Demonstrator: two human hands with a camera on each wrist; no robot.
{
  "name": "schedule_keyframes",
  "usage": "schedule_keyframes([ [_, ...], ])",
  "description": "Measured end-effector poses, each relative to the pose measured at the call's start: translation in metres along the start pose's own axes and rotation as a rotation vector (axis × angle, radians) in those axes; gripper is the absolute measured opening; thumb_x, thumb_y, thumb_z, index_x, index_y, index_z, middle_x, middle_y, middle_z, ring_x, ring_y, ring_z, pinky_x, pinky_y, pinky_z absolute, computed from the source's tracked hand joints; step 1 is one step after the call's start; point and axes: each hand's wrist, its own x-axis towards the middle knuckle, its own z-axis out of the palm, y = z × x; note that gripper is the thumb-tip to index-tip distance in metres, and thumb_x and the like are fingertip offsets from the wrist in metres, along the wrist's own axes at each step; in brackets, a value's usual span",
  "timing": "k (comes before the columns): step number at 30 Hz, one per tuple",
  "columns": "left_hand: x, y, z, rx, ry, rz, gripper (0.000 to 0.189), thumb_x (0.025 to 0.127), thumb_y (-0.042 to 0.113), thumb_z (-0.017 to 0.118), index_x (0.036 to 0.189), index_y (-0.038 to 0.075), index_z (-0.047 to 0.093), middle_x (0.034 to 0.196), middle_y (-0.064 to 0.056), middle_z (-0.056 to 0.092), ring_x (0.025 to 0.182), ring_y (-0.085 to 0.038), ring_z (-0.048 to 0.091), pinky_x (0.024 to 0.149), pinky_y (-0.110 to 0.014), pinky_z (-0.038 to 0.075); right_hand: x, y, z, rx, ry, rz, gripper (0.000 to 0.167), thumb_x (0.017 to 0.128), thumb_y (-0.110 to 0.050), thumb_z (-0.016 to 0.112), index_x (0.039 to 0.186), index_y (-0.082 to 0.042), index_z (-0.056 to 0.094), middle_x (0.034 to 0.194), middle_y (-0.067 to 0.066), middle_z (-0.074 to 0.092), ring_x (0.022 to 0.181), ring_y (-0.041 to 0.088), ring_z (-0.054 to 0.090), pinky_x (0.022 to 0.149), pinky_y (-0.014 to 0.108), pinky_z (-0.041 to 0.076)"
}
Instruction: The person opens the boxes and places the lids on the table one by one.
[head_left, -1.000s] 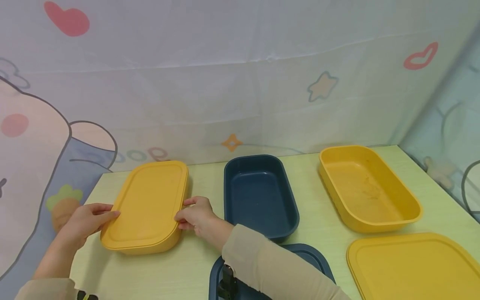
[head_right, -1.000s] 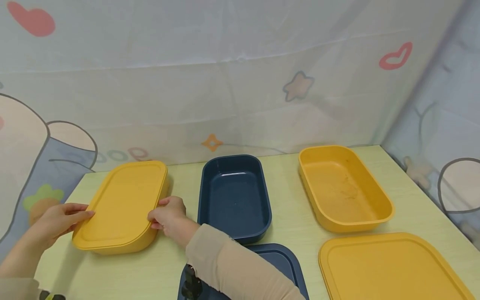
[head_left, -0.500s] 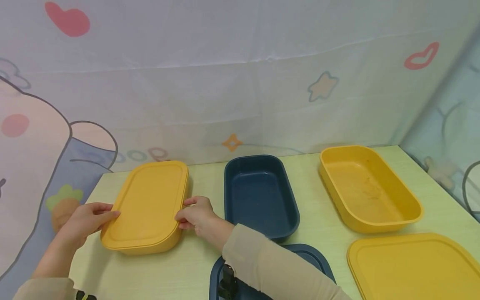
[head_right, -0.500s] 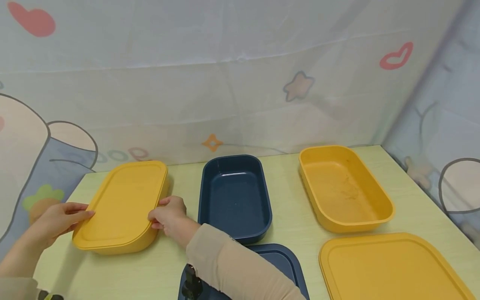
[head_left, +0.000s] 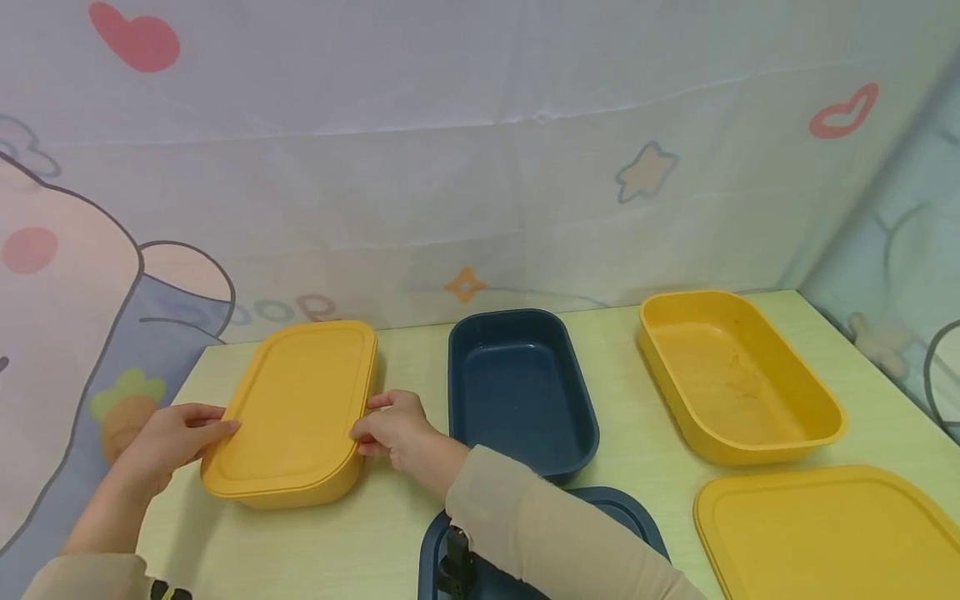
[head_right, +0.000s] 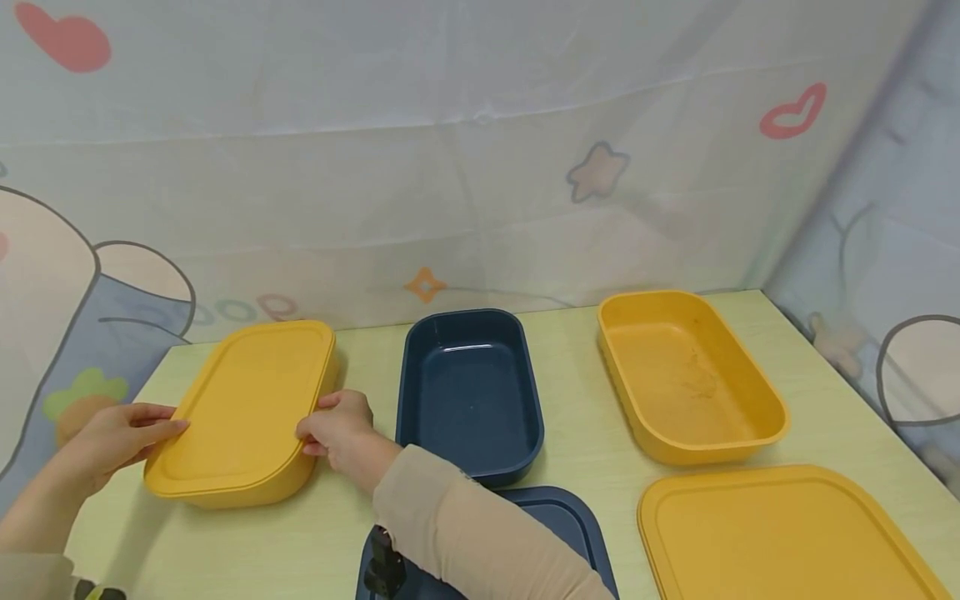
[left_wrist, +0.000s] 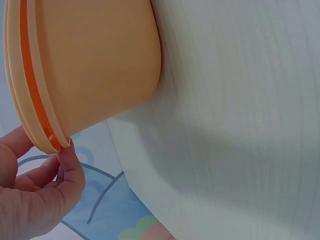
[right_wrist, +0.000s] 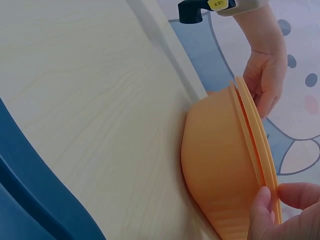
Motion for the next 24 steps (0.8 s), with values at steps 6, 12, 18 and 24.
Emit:
schedule_keyframes([
  [6, 0.0006, 0.0001, -0.0003, -0.005, 0.000, -0.005, 0.053, 0.093, 0.021, 0.058, 0.119, -0.022, 0.043, 0.091, 0.001, 0.059, 0.074, -0.001, 0.052, 0.066, -0.018, 0.047, 0.0004, -0.0008, -0.0003, -0.004, -0.003, -0.003, 0.035, 0.071, 0.015, 0.069, 0.097, -0.004, 0.055, 0.072, 0.010, 0.057, 0.051, 0.013, 0.051, 0.058, 0.026, 0.054],
  [12, -0.0004, 0.0006, -0.0003, 0.000, -0.003, -0.005, 0.053, 0.093, 0.022, 0.058, 0.120, -0.022, 0.043, 0.091, 0.001, 0.059, 0.074, -0.001, 0.053, 0.067, -0.018, 0.047, 0.0003, -0.0001, -0.0016, 0.003, -0.018, 0.002, 0.035, 0.071, 0.016, 0.068, 0.097, -0.004, 0.054, 0.072, 0.011, 0.058, 0.050, 0.013, 0.052, 0.056, 0.025, 0.053],
  [18, -0.0021, 0.0018, -0.0006, 0.005, -0.010, -0.005, 0.053, 0.093, 0.022, 0.058, 0.120, -0.021, 0.042, 0.093, -0.001, 0.059, 0.075, -0.002, 0.053, 0.067, -0.018, 0.047, -0.0016, -0.0002, -0.0015, 0.000, -0.012, -0.002, 0.036, 0.072, 0.014, 0.069, 0.098, -0.005, 0.055, 0.071, 0.009, 0.057, 0.051, 0.013, 0.051, 0.056, 0.026, 0.053],
  [24, -0.0060, 0.0035, -0.0036, 0.012, -0.031, -0.021, 0.056, 0.093, 0.023, 0.057, 0.121, -0.022, 0.040, 0.098, -0.005, 0.060, 0.076, 0.001, 0.052, 0.068, -0.018, 0.048, -0.0022, -0.0021, -0.0020, -0.007, -0.032, -0.011, 0.035, 0.072, 0.014, 0.069, 0.098, -0.004, 0.055, 0.072, 0.009, 0.056, 0.053, 0.015, 0.051, 0.054, 0.024, 0.053],
])
